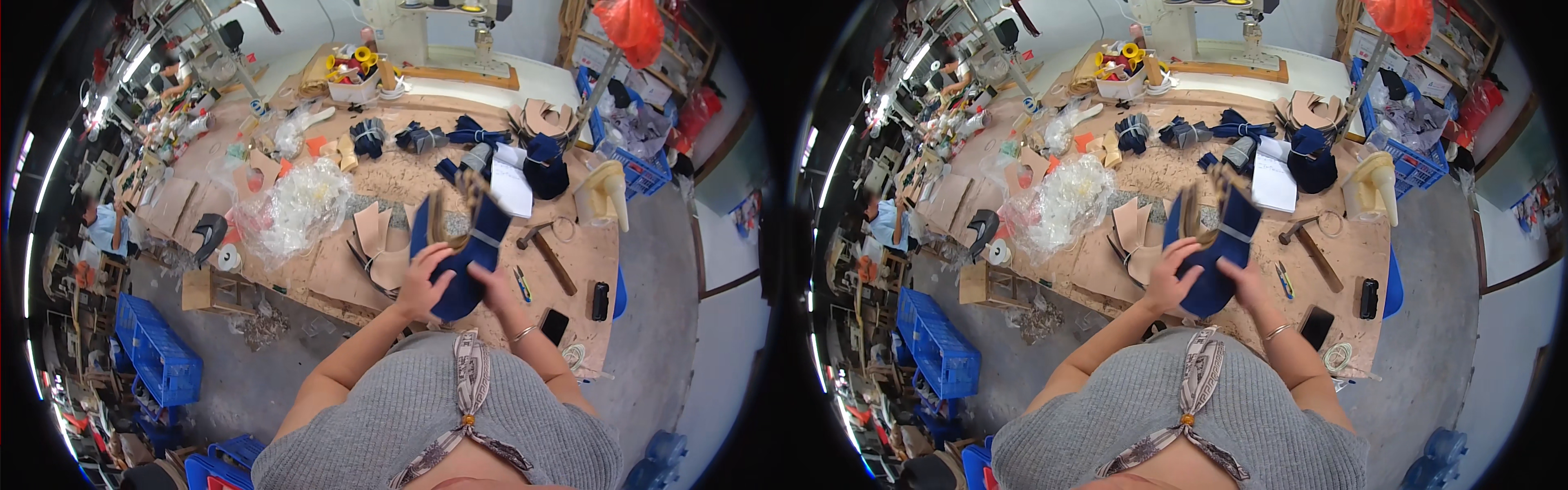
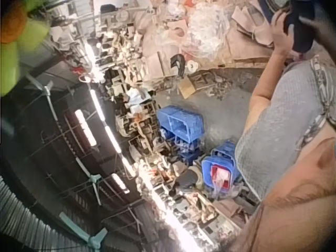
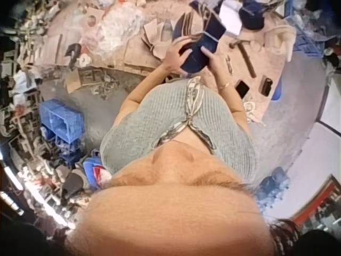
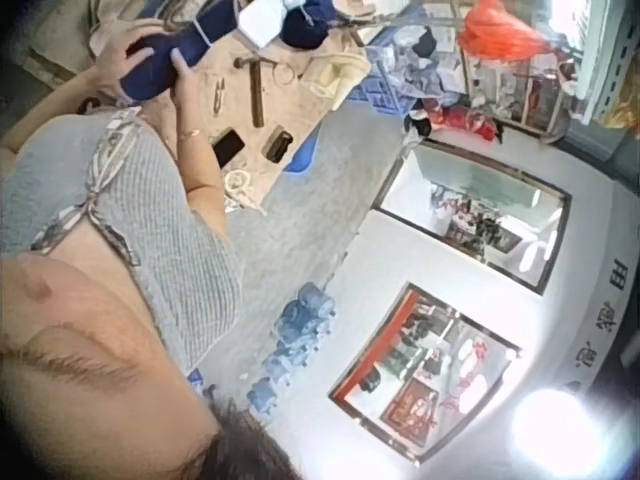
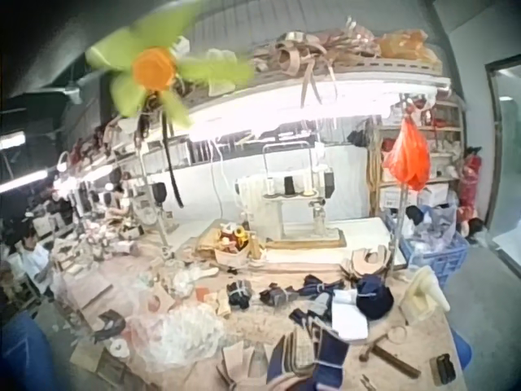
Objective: The person assembles shoe components at a workbench, handling beige and dark blue fabric pieces. They use a pen to mark a beige piece, then place a white foam insert into a dark blue U-shaped part. The person stacks and organizes the parts on the table.
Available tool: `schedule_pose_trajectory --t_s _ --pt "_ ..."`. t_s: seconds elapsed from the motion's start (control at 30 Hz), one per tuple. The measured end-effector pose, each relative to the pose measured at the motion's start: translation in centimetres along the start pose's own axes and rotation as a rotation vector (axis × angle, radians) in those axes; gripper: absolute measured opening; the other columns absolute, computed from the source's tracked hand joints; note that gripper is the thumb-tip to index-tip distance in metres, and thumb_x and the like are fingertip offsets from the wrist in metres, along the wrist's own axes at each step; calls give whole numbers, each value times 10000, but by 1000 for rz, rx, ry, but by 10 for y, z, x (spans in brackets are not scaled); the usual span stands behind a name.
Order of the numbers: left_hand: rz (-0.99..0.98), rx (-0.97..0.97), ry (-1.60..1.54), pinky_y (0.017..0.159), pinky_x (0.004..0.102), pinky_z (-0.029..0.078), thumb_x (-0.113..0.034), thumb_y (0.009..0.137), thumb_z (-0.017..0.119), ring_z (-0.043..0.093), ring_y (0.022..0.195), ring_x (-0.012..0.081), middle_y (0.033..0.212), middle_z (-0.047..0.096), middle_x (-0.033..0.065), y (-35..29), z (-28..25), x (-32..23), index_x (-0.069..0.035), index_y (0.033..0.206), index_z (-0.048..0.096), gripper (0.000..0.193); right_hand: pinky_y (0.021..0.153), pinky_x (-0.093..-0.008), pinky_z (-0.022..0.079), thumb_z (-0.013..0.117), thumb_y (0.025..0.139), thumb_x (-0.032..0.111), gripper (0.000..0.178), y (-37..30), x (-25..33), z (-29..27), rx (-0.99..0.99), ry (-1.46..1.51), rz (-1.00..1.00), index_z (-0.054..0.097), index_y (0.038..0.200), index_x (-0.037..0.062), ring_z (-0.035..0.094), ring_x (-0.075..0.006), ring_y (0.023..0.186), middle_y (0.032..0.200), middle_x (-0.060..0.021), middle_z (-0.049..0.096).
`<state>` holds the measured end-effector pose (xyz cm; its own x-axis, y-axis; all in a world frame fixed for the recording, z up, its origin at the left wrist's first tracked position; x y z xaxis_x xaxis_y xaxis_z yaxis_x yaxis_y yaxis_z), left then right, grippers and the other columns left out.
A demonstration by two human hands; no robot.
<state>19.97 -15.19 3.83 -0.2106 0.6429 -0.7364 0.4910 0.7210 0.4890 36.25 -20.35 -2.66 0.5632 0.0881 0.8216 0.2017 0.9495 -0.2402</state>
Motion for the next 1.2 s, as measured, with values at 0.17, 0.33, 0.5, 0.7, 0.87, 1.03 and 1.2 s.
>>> schedule_pose_trajectory --t_s 0.17,0.33,0.5,0.7,0.87,1.03,1.2 --pt "-526 -453 283 973 387 402 -155 745 737 513 1129 319 1205 530 200 -77 -35 142 33 1255 449 615 929 -308 441 735 783 125 434 53 145 -20 -134 -115 -448 561 1154 -18 589 -164 988 1089 -75 628" --pt "-977 -581 -187 919 381 446 -177 709 771 534 1098 280 1187 524 224 -111 -29 219 97 1217 437 667 893 -306 464 721 789 123 470 125 250 5 -141 -820 -928 530 1177 -64 606 -211 986 1097 -151 626" --pt "-1196 -409 -867 777 340 521 -34 707 721 613 963 242 1101 584 187 -80 -30 204 72 1166 479 530 947 -355 430 729 765 218 466 163 167 24 -43 -1177 -809 577 1154 9 552 -299 1102 1149 -169 590" --pt "-782 -318 -1015 802 301 496 -32 781 657 606 880 172 1012 600 90 -9 -12 99 26 1181 481 441 1031 -363 369 758 754 317 772 74 -34 57 469 -917 -329 389 1348 -7 453 -286 1243 1307 -184 479" --pt "-719 -138 -959 837 282 470 -49 820 632 595 901 140 1005 620 52 7 -2 62 -9 1117 548 311 1061 -382 336 775 745 298 841 39 0 54 450 -679 -201 328 1398 14 380 -267 1302 1393 -157 383" --pt "-785 -228 -1125 736 309 534 -193 894 560 643 837 172 942 646 80 32 -2 48 4 1057 592 258 1072 -381 321 813 694 251 873 8 49 61 548 -698 -344 348 1404 47 367 -252 1312 1406 -127 376" --pt "-860 -275 -1113 640 312 550 -250 867 626 647 710 181 827 655 95 65 -17 18 -25 937 600 238 1071 -377 322 771 755 198 726 -6 66 60 485 -453 -320 411 1369 56 368 -209 1303 1396 -96 391"
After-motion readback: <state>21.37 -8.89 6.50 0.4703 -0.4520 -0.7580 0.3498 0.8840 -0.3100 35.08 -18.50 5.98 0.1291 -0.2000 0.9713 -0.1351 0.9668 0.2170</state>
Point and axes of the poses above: each hand's wrist, its own y-axis towards the middle knuckle, its own z-axis out of the palm, x = y × z, the point moved 4 cm from there along y, towards the middle knuckle
